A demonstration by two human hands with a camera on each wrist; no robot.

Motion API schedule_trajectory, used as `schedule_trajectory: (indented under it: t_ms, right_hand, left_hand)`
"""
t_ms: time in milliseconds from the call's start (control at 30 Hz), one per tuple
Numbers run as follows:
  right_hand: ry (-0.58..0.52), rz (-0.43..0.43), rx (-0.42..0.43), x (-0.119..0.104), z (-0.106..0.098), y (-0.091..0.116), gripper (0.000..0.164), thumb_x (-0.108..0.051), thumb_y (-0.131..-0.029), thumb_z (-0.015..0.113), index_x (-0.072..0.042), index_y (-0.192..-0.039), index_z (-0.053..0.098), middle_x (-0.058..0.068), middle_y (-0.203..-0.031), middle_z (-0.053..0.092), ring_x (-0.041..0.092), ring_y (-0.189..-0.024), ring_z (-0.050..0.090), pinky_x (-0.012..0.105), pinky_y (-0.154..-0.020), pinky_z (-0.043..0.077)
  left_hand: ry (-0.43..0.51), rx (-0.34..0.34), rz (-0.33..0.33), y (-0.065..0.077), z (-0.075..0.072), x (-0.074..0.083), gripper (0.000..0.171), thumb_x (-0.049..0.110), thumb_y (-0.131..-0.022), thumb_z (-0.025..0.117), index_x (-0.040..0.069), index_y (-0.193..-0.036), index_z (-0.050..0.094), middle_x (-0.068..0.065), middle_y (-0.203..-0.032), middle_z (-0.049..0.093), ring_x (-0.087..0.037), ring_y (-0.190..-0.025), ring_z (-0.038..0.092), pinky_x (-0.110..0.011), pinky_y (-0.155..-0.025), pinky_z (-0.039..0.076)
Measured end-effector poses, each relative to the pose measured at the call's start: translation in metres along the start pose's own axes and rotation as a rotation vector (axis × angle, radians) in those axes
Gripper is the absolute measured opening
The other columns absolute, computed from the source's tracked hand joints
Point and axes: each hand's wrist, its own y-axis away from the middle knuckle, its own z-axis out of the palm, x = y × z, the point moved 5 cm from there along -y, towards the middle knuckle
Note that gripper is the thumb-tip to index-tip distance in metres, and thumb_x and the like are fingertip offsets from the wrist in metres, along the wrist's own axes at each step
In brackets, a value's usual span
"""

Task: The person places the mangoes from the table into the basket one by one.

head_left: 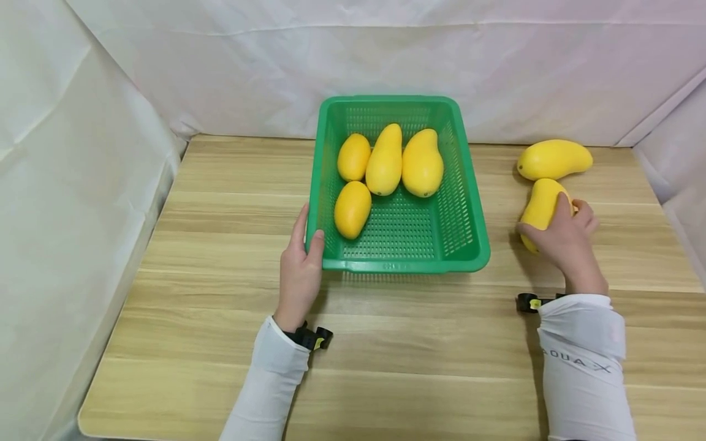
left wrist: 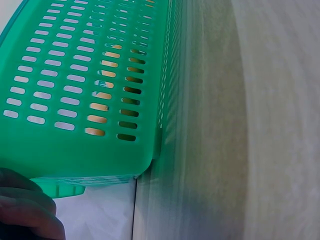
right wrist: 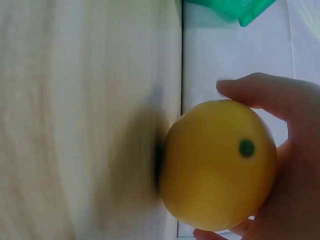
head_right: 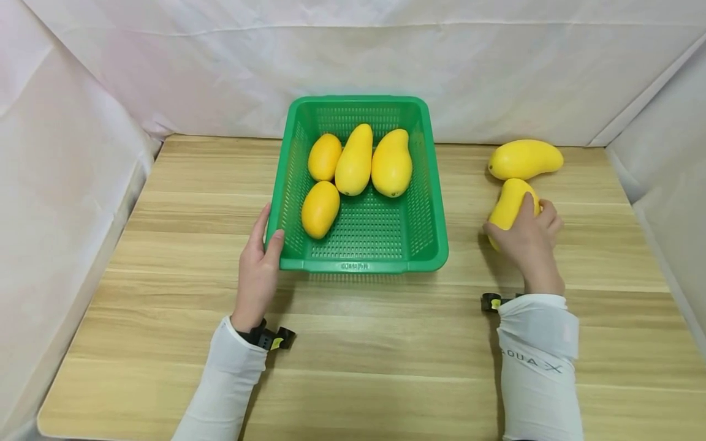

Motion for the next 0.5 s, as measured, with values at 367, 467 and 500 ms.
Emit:
schedule_trajectory:
  t_ms: [367, 467, 500]
  right_hand:
    - [0.056, 0.029, 0.016, 0.0025, -0.0043, 0.0003, 0.105, -0.062, -0.078, 0.058, -0.010, -0.149, 0.000, 0.037, -0.135, 0.005, 0.054, -0.115, 0.004, 0.060, -0.077, 0.019]
    - [0.087, 0.030, -0.002, -0.0005, -0.0048, 0.0010, 0.102, -0.059, -0.080, 0.057, -0.007, -0.148, 0.000, 0.040, -0.133, 0.008, 0.055, -0.111, 0.007, 0.059, -0.075, 0.022]
    - [0.094, 0.033, -0.009, -0.0013, -0.0048, 0.0011, 0.101, -0.057, -0.081, 0.056, -0.006, -0.148, 0.000, 0.041, -0.133, 0.009, 0.055, -0.111, 0.008, 0.058, -0.074, 0.023]
  left_hand:
    - [0.007, 0.004, 0.014, -0.0002, 0.0008, 0.0002, 0.052, 0.040, -0.097, 0.041, 0.029, -0.146, 0.025, -0.005, -0.134, 0.050, -0.011, -0.062, 0.046, -0.034, -0.073, 0.047]
    - [0.001, 0.004, 0.015, -0.0006, 0.0006, 0.0001, 0.051, 0.040, -0.097, 0.040, 0.033, -0.145, 0.024, -0.012, -0.115, 0.061, -0.010, -0.052, 0.042, -0.031, -0.060, 0.044]
    - [0.004, 0.004, 0.016, -0.0006, 0.0006, 0.0001, 0.051, 0.039, -0.097, 0.041, 0.033, -0.145, 0.024, -0.013, -0.114, 0.061, -0.012, -0.046, 0.033, -0.032, -0.055, 0.040]
